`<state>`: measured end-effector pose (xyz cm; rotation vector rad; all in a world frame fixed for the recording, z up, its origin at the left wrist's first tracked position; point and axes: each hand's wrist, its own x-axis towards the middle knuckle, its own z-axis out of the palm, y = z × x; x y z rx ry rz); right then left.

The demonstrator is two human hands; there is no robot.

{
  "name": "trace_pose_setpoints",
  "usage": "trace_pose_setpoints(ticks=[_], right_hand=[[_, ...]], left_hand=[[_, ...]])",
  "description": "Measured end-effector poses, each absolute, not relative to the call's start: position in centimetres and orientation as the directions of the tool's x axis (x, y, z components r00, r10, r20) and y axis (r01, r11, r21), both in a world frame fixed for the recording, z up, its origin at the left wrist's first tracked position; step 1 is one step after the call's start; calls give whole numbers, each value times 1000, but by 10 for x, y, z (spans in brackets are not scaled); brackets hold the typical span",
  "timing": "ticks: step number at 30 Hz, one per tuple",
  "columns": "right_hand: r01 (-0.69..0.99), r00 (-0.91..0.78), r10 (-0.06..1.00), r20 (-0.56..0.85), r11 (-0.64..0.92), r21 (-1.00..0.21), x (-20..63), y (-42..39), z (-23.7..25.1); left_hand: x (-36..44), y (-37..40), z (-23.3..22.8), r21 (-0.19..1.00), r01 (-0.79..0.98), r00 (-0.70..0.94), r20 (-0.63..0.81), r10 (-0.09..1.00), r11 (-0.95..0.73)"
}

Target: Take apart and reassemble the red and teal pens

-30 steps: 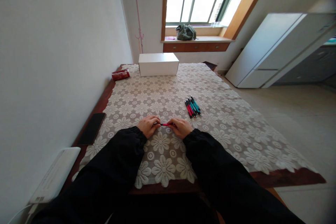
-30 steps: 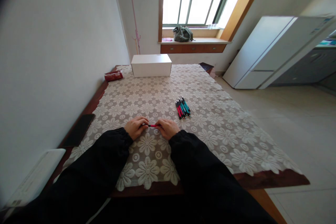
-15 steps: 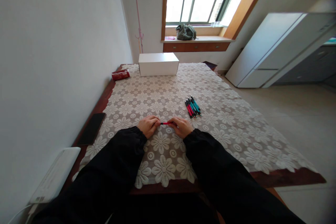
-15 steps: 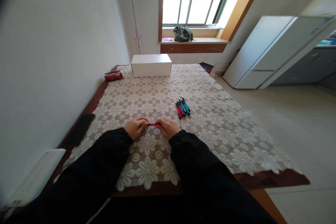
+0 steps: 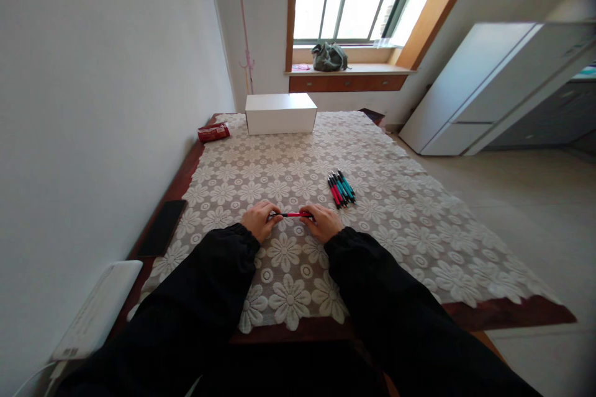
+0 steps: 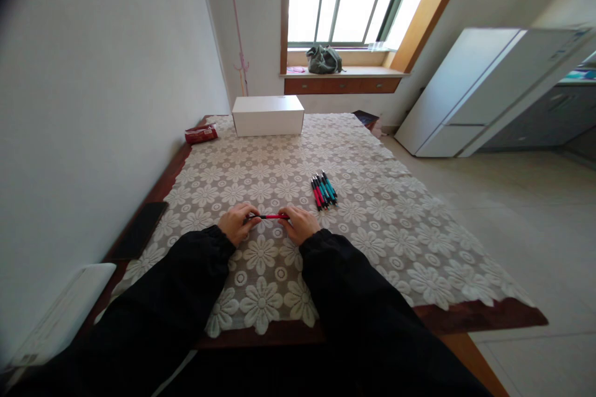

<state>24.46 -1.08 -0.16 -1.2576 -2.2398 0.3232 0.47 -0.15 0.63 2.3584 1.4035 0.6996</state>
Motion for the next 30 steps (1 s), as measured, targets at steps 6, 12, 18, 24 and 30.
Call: trace_pose_setpoints(ticks=[6,12,18,24,30], right_hand=[[700,-413,841,349,538,-470,246,-8,-3],[671,-428,818,384,572,-471,247,-8,-2],[651,-405,809,427,583,-486,246,-9,0],[660,-395,819,416,568,-491,245,-10,1],[696,-346,836,425,533,-482,247,-9,-1]], left_hand=[[5,-3,9,482,754,379,233,895,-445],[6,-4,12,462,769,378,228,897,-442],[7,-3,13,412,785,406,222,887,-463],[6,-1,10,450,801,326,226,918,-395],[2,0,7,536,772,254,234,939,-342]])
